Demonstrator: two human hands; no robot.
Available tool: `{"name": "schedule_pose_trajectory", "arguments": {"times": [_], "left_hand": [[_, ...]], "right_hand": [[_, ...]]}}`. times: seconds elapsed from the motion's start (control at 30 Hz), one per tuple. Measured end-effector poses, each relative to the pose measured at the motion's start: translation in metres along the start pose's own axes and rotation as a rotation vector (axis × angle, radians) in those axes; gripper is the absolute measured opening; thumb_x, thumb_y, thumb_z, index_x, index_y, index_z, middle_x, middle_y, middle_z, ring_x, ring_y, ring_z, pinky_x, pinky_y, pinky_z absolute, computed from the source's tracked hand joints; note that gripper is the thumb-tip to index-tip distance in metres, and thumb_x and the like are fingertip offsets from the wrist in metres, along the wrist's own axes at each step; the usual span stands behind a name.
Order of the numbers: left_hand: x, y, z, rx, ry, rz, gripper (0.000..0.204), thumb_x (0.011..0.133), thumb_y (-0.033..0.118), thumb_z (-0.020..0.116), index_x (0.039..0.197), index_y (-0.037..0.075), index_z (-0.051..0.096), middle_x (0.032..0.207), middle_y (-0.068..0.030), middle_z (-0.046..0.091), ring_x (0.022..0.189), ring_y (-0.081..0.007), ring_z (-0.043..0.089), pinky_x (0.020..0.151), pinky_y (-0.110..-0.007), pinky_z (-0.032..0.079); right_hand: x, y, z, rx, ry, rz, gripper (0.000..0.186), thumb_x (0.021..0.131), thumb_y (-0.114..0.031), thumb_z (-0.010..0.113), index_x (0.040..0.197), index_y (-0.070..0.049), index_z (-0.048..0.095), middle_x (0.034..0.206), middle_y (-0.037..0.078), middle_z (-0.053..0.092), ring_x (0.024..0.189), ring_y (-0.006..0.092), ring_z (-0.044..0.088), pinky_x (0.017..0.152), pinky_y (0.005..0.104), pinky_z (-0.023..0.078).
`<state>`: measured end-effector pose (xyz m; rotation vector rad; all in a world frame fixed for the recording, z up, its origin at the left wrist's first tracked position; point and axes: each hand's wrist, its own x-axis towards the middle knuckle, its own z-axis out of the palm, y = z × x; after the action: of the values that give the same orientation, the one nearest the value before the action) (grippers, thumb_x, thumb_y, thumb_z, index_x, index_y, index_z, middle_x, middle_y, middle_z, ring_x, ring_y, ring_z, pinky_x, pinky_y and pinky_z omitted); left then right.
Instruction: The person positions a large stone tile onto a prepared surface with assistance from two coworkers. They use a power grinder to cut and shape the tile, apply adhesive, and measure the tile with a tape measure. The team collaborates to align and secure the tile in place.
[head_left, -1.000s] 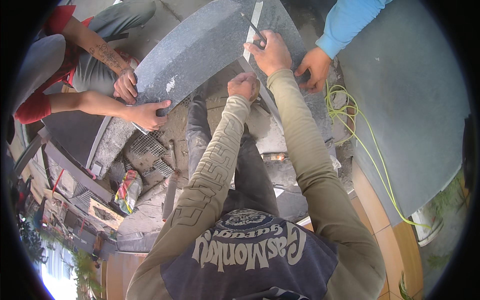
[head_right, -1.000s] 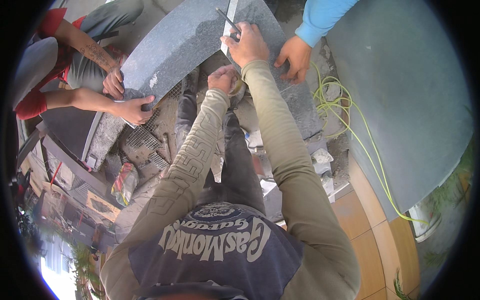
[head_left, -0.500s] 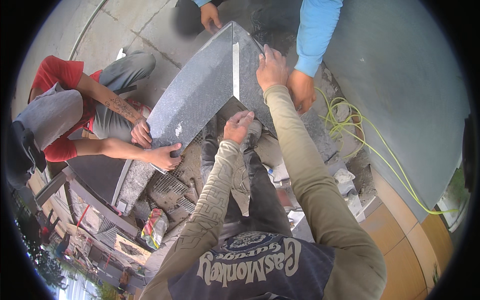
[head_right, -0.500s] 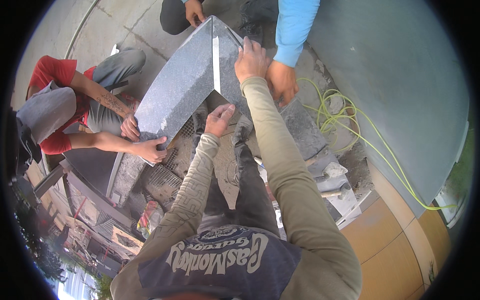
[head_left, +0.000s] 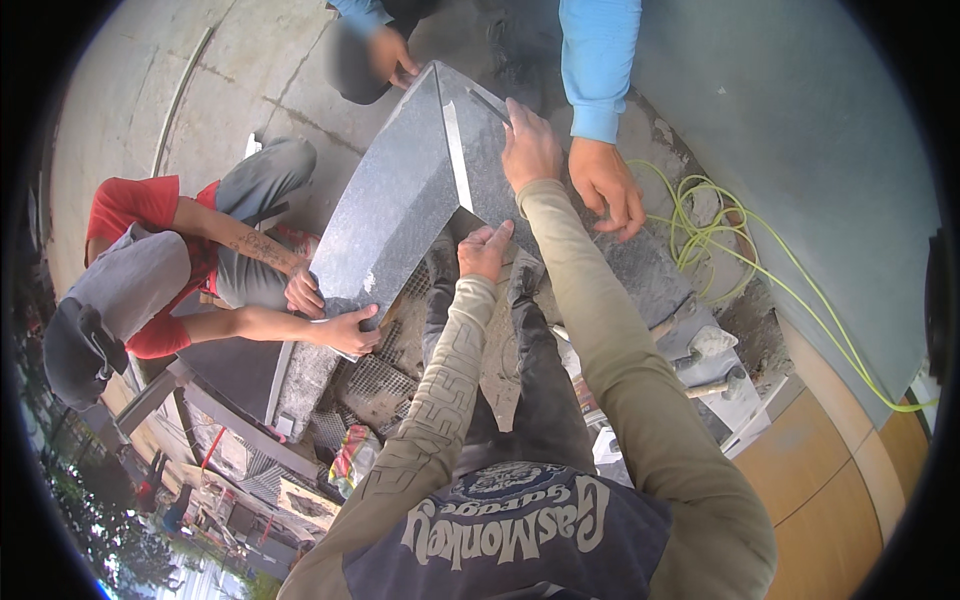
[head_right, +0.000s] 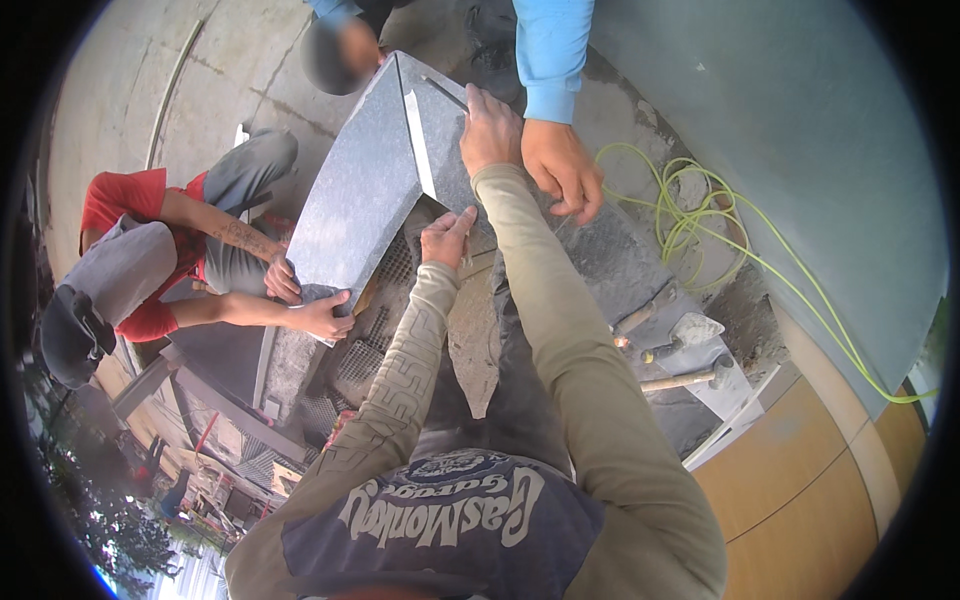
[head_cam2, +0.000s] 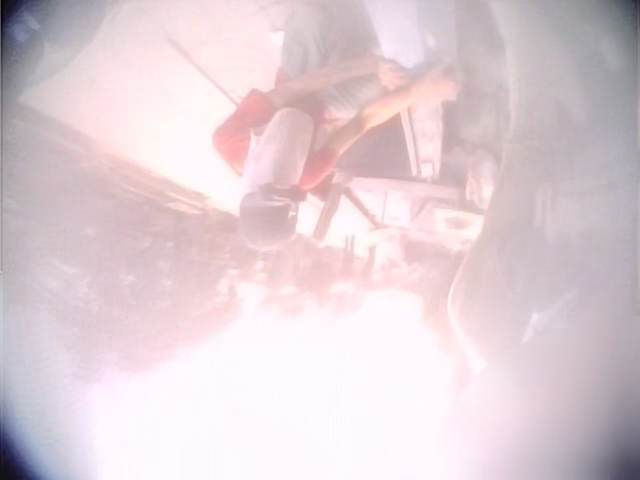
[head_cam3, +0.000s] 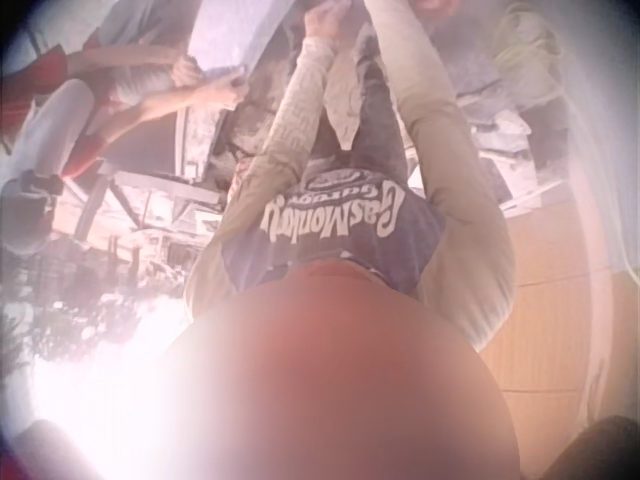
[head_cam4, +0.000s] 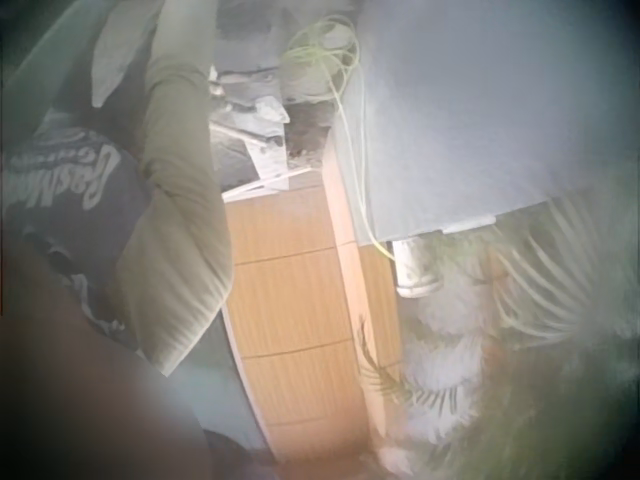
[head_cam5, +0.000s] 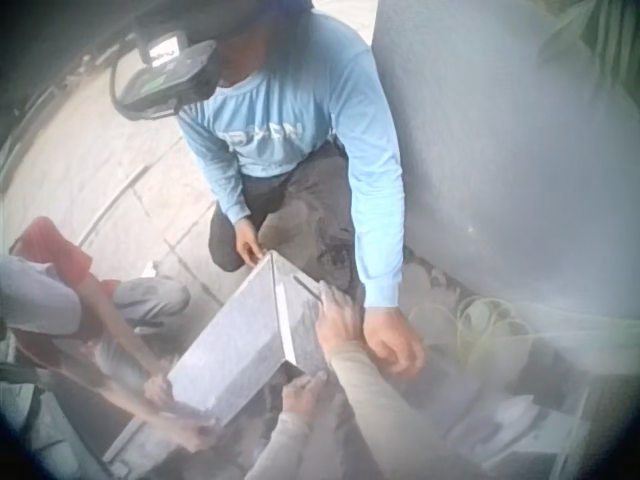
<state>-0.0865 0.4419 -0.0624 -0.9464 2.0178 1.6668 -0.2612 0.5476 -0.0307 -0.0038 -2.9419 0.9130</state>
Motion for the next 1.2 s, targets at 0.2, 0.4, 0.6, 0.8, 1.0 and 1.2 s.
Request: {"name": "schedule_pose_trajectory", "arguments": {"times": [0.2, 0.4, 0.6, 0.8, 1.0, 1.2], "left_hand": [[-0.005, 0.009, 0.005, -0.019, -0.025, -0.047, 0.043, 0.094, 0.036, 0.082, 0.068, 0.005, 0.065, 0.060, 0.0016, 0.055, 0.051, -0.0078, 0.049, 0.049, -0.029, 0.038], [-0.041, 0.005, -0.038, 0.161, -0.026, -0.007, 0.042, 0.098, 0.025, 0.073, 0.131, -0.002, 0.068, 0.089, -0.0062, 0.073, 0.059, -0.0105, 0.061, 0.055, -0.029, 0.049], [-0.115, -0.027, -0.110, 0.196, -0.185, 0.187, 0.052, 0.099, 0.011, 0.069, 0.145, -0.006, 0.053, 0.096, -0.0088, 0.075, 0.073, -0.0105, 0.066, 0.065, -0.027, 0.053], [-0.140, -0.023, -0.118, 0.337, -0.603, 0.132, 0.038, 0.098, 0.007, 0.072, 0.132, -0.006, 0.060, 0.097, -0.0071, 0.077, 0.086, -0.0096, 0.070, 0.079, -0.024, 0.054], [-0.169, 0.005, -0.111, 0.257, -0.971, -0.046, 0.019, 0.099, 0.007, 0.070, 0.116, -0.001, 0.065, 0.094, -0.0066, 0.074, 0.083, -0.0112, 0.070, 0.073, -0.024, 0.055], [-0.222, 0.009, -0.115, 0.588, -1.185, 0.023, 0.022, 0.103, 0.023, 0.070, 0.106, 0.001, 0.068, 0.077, -0.0053, 0.068, 0.073, -0.0116, 0.067, 0.067, -0.027, 0.058]], "right_hand": [[-0.003, 0.004, -0.011, -0.022, 0.066, -0.051, 0.046, 0.097, -0.006, 0.065, 0.142, -0.007, 0.061, 0.137, 0.016, 0.067, 0.122, 0.0375, 0.064, 0.101, 0.0473, 0.054], [-0.104, -0.031, -0.075, 0.363, -0.084, -0.051, 0.039, 0.099, -0.008, 0.062, 0.138, -0.006, 0.060, 0.127, 0.018, 0.069, 0.111, 0.0383, 0.068, 0.094, 0.0475, 0.056], [-0.274, -0.020, -0.155, 0.297, -0.515, 0.556, 0.037, 0.103, -0.028, 0.060, 0.133, -0.006, 0.059, 0.121, 0.020, 0.070, 0.106, 0.0406, 0.069, 0.089, 0.0490, 0.055], [-0.455, 0.013, -0.136, 0.325, -0.134, 0.803, 0.040, 0.099, -0.029, 0.061, 0.126, 0.000, 0.064, 0.114, 0.021, 0.071, 0.111, 0.0375, 0.068, 0.094, 0.0469, 0.053], [-0.497, -0.101, -0.162, 0.862, 0.174, 1.040, 0.040, 0.099, -0.023, 0.066, 0.133, -0.003, 0.062, 0.107, 0.018, 0.074, 0.093, 0.0313, 0.073, 0.087, 0.0424, 0.056], [-0.551, -0.188, -0.158, 0.635, 0.316, 1.019, 0.037, 0.098, -0.022, 0.068, 0.129, -0.004, 0.061, 0.108, 0.019, 0.076, 0.090, 0.0294, 0.077, 0.082, 0.0411, 0.058]]}}
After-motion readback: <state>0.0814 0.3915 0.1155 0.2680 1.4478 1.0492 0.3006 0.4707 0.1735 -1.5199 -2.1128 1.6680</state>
